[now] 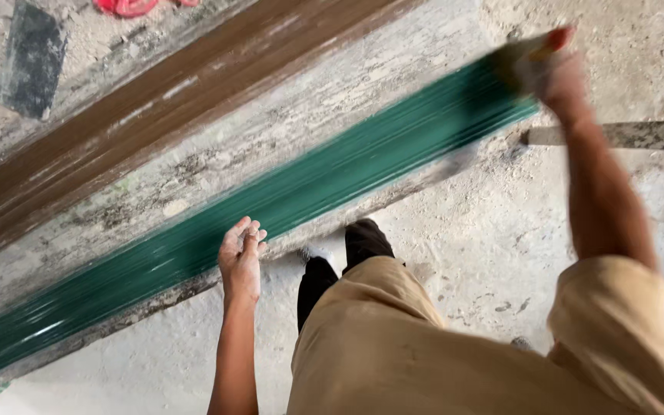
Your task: The person scrubs the inside of a terracotta bowl with a brush, then scoops white powder from a sack into the bowl and dips the bowl into a large drum of liquid. They then use a wide brush to apply the mixture onto long green ribbed mold strips laid on the workshop floor.
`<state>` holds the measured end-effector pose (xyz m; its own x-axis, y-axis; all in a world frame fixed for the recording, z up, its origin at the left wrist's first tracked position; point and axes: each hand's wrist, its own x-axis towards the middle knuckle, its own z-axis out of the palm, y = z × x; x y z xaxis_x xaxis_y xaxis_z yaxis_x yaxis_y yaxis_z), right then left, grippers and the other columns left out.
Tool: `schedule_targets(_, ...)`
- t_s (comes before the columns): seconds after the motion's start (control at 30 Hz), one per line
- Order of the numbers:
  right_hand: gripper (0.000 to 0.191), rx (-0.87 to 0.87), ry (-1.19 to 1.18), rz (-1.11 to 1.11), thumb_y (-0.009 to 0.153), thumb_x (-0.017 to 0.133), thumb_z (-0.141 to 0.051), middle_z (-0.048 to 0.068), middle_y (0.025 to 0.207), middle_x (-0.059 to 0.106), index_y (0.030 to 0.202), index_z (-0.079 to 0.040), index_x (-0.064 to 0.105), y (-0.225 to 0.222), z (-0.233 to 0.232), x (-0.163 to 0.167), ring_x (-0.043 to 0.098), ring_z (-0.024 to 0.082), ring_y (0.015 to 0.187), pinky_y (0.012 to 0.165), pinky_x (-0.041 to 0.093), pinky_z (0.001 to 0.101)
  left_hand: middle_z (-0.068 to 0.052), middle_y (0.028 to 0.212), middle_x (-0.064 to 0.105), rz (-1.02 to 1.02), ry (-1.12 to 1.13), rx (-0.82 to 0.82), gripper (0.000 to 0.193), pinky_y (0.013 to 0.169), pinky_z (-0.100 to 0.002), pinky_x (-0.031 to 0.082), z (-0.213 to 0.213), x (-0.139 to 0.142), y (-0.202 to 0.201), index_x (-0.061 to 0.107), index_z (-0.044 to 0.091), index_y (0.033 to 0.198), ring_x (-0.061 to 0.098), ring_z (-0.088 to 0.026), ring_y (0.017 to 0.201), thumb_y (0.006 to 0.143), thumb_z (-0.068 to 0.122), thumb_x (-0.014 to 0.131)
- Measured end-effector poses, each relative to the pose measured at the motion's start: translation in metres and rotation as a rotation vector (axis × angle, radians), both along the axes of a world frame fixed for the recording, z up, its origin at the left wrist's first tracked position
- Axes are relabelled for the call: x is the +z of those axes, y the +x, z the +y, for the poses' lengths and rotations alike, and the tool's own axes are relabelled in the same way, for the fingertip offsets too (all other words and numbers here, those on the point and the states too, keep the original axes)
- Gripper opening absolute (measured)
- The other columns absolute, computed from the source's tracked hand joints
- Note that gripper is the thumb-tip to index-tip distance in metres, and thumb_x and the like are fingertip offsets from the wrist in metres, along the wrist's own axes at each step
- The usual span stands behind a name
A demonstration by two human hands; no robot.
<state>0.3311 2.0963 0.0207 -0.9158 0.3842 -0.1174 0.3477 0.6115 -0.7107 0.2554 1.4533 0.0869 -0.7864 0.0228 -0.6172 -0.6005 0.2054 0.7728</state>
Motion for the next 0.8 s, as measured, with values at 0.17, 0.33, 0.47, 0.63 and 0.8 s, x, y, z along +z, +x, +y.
schedule_targets(0.17, 0.019, -0.180, 0.519, -0.156, 0.116, 0.054, -0.025, 0.009, 0.081, 0.057, 0.108, -0.009, 0.059, 0.011, -0.024, 0.018, 0.051, 0.018, 0.065, 0.051, 0.043, 0.0304, -0.014, 0.128, 0.067, -0.020, 0.011, 0.047, 0.048, 0.095, -0.037, 0.055, -0.011, -0.007, 0.014, 0.055, -0.001, 0.140, 0.068, -0.021, 0.108, 0.100, 0.025, 0.064)
schedule_targets(0.33, 0.032, 0.080, 0.249, -0.048, 0.099, 0.075, -0.019, 0.018, 0.118, 0.065, 0.125, -0.007, 0.062, 0.007, -0.261, -0.023, 0.061, 0.032, 0.106, 0.093, 0.054, 0.0480, -0.013, 0.127, 0.067, -0.026, -0.008, 0.026, 0.048, 0.093, -0.036, 0.057, 0.003, -0.006, 0.014, 0.055, -0.001, 0.139, 0.068, -0.021, 0.108, 0.100, 0.024, 0.064)
schedule_targets(0.47, 0.004, 0.277, -0.401, 0.027, 0.100, 0.060, -0.017, 0.007, 0.091, 0.062, 0.100, -0.013, 0.061, 0.034, -0.238, -0.054, 0.060, 0.019, 0.079, 0.070, 0.057, 0.0352, -0.015, 0.127, 0.067, 0.016, -0.004, -0.054, 0.048, 0.093, -0.035, 0.056, 0.017, 0.007, 0.006, 0.055, -0.002, 0.140, 0.068, -0.021, 0.109, 0.101, 0.024, 0.064)
schedule_targets(0.63, 0.026, -0.236, 0.089, -0.374, 0.115, 0.037, -0.010, 0.010, 0.079, 0.058, 0.104, 0.001, 0.057, 0.058, -0.018, -0.018, 0.044, 0.010, 0.050, 0.037, 0.034, 0.0236, -0.013, 0.129, 0.067, 0.025, -0.003, -0.012, 0.047, 0.095, -0.035, 0.056, 0.008, 0.018, 0.006, 0.054, -0.001, 0.140, 0.067, -0.020, 0.111, 0.101, 0.024, 0.064)
schedule_targets(0.8, 0.017, -0.154, 0.069, 0.140, 0.118, 0.051, -0.009, 0.000, 0.092, 0.067, 0.113, -0.003, 0.066, 0.058, 0.011, 0.009, 0.062, 0.007, 0.078, 0.061, 0.050, 0.0174, -0.012, 0.125, 0.066, -0.029, -0.066, 0.081, 0.046, 0.094, -0.036, 0.055, -0.039, 0.005, 0.032, 0.056, -0.001, 0.139, 0.068, -0.021, 0.109, 0.102, 0.024, 0.064)
